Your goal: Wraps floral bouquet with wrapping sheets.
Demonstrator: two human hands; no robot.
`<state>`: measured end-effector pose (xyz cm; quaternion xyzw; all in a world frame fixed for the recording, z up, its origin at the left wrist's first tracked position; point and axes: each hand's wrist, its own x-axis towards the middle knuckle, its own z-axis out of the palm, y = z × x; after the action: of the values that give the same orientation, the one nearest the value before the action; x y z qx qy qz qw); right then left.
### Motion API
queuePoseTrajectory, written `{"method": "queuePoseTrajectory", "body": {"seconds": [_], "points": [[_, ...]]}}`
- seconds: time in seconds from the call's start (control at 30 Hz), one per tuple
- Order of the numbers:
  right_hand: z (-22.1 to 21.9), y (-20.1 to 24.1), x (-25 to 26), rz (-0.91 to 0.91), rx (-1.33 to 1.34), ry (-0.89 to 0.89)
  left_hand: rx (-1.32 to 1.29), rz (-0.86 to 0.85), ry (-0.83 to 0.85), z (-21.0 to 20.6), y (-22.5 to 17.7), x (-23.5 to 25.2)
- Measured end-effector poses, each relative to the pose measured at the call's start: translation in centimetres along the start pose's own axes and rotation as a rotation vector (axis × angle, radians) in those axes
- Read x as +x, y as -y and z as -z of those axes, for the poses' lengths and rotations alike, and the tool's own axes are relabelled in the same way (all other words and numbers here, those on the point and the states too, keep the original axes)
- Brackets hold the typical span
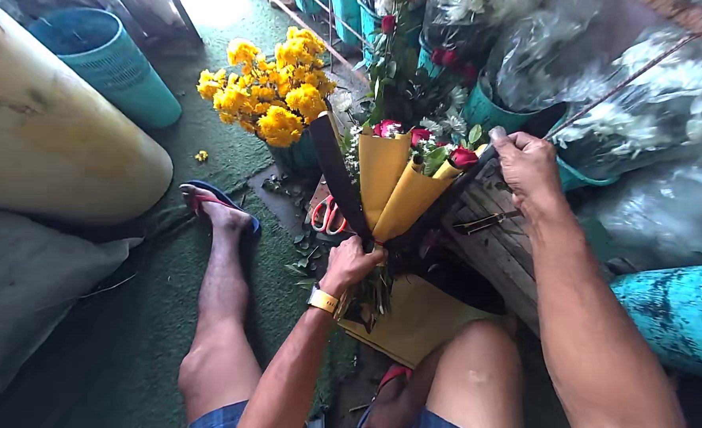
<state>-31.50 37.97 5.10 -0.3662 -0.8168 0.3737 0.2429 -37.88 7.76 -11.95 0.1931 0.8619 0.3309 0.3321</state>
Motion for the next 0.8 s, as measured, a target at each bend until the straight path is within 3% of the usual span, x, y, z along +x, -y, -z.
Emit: {"method": "queuePoseTrajectory", "body": {"seconds": [0.1,0.2,0.33,0.43,0.5,0.63,0.7,0.8], "points": [[2.8,-1.0,-4.4,0.007,0.148,-0.090,-0.028,-0.114,-0.251,3.2,0.8,-1.4],[2.2,-4.6,-11.4,-0.097,0.287,-0.198,0.250,-0.201,-0.516,3.7,1.6,1.3],[-4.5,-9.4,-18.4,-0.325,0.316,0.045,0.538,-0.204,-0.526,2.4,1.8,4.1],[-9.2,-11.1,-20.6,-0.345,0.205,0.281,0.439,-0.035,-0.429,3.9,1.8,2.1],[-11.6,-12.1,-20.7,-0.310,0.176,0.388,0.240,0.049,-0.338,6.0,3.4,-0.6],[-13.9,-12.5,-20.8,-0.321,0.280,0.360,-0.194,-0.116,-0.193,7.1,5.2,-8.9],[-13.6,-12.1,-21.1,-0.353,0.324,0.343,-0.399,-0.155,0.004,6.2,3.2,-12.2],[-12.9,-11.2,-21.5,-0.369,0.329,0.389,-0.526,-0.051,0.349,4.8,-0.4,-13.5]]}}
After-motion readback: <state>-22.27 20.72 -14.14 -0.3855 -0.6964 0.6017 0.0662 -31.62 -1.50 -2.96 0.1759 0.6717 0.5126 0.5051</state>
